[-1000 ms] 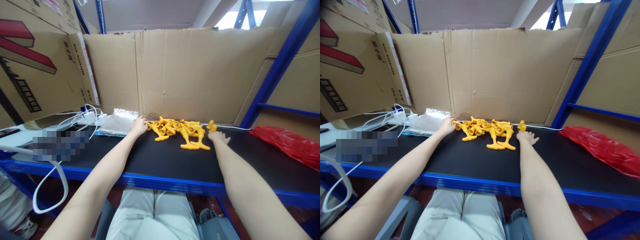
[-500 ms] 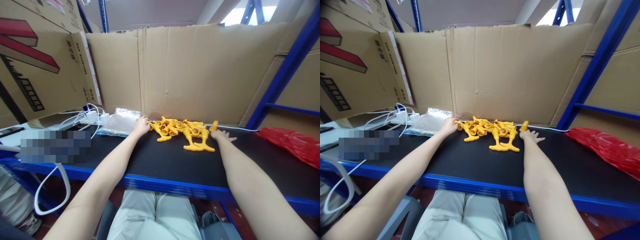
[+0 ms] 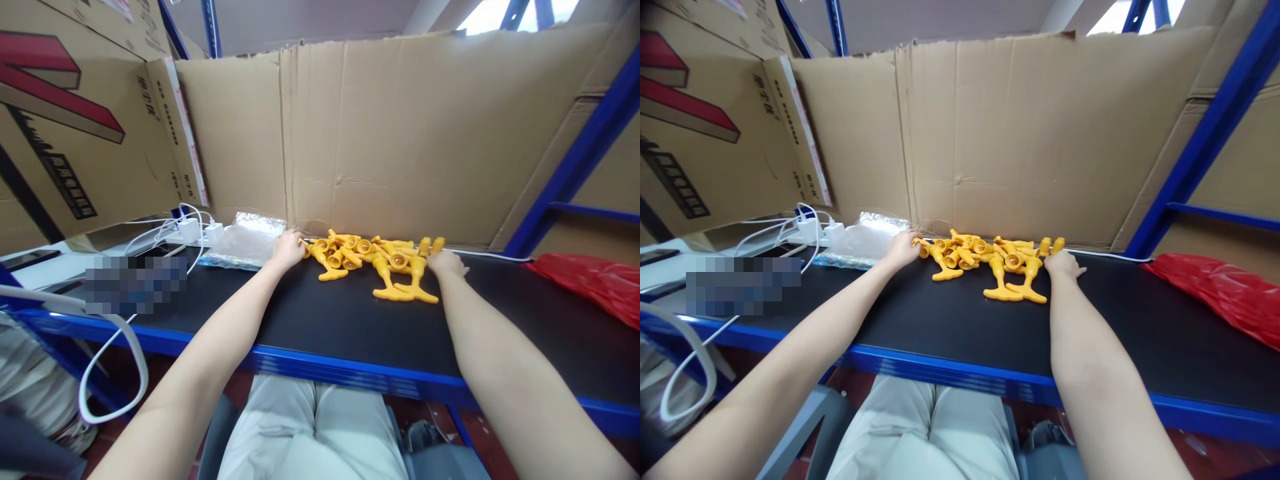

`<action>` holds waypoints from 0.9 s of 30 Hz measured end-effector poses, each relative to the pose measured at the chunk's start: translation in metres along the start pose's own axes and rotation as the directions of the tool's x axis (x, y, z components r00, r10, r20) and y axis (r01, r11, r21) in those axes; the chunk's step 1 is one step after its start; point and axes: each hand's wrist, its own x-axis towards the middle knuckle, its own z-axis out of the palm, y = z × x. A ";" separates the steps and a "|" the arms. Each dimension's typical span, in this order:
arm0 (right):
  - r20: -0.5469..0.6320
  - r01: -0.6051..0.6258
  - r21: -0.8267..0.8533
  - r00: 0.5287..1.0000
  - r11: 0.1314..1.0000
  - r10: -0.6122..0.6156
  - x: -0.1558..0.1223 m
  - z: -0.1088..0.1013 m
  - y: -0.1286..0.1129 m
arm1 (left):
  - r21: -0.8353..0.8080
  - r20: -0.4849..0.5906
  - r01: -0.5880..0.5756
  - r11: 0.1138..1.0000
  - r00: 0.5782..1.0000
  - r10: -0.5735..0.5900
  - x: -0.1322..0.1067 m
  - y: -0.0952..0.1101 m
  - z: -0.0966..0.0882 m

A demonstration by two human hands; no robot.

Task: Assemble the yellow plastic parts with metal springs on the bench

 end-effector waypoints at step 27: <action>0.115 0.151 0.023 0.982 0.988 -0.152 0.005 0.001 0.013 | -0.179 0.054 -0.302 0.936 0.947 0.316 -0.007 0.025 -0.001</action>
